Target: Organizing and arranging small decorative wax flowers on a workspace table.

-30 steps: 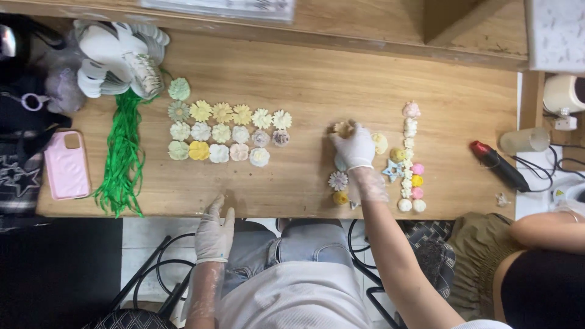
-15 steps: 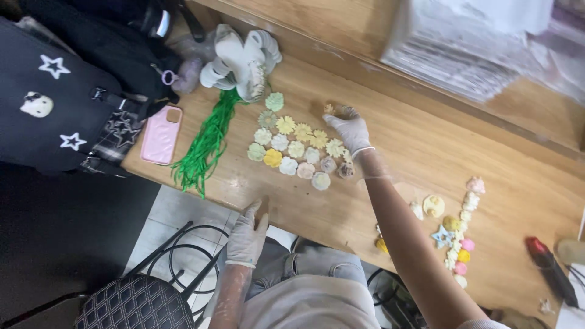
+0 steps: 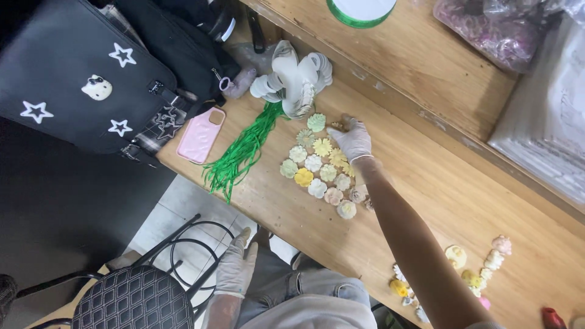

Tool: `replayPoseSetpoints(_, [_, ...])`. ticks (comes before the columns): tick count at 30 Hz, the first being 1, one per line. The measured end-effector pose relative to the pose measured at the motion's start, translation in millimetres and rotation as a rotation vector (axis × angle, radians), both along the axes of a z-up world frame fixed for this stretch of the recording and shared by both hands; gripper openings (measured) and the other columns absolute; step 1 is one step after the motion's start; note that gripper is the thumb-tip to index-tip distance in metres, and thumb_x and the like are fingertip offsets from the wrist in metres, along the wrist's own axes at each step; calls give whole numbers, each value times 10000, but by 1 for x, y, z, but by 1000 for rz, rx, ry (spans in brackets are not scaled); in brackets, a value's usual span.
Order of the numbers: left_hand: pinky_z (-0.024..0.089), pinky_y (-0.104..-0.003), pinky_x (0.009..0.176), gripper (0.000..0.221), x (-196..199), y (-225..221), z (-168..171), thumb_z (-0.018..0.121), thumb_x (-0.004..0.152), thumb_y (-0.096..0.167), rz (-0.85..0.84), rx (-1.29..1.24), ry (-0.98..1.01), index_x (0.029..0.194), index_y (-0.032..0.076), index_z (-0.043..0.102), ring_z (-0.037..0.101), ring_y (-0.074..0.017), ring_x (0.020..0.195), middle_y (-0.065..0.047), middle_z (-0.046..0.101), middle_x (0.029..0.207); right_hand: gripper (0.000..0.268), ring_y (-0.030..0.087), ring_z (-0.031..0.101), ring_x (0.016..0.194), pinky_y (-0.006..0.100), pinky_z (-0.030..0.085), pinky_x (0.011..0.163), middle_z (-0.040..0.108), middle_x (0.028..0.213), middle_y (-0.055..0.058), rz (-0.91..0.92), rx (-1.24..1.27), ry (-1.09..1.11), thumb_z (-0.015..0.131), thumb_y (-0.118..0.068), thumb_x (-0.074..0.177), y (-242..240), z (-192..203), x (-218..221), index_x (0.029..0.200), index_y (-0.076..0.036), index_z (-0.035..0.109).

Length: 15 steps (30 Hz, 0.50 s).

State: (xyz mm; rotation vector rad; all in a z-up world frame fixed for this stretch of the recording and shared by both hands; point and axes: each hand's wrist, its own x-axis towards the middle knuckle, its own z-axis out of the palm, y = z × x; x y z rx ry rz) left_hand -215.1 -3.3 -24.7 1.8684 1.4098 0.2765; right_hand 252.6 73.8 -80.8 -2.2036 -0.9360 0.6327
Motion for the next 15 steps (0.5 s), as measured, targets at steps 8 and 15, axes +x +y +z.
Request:
replayPoseSetpoints(8, [541,-358,992,426,15,15,3,738,888,152,-29,35,-9,1294,71,636,682,-283,1182,-133,697,1291,358,154,669,1182,275,501,1029,723,1279,95,-197,372,379,714,-135,960,-4,-103,43,1295,-22,656])
replayPoseSetpoints(15, [547,-368,973,440,20,17,14,722,888,156,-67,54,-40,1311,80,630,683,-287,1177,-130,692,1299,338,144,688,1065,275,536,952,758,1204,39,-136,146,356,662,-123,971,-11,3,6,1307,-95,674])
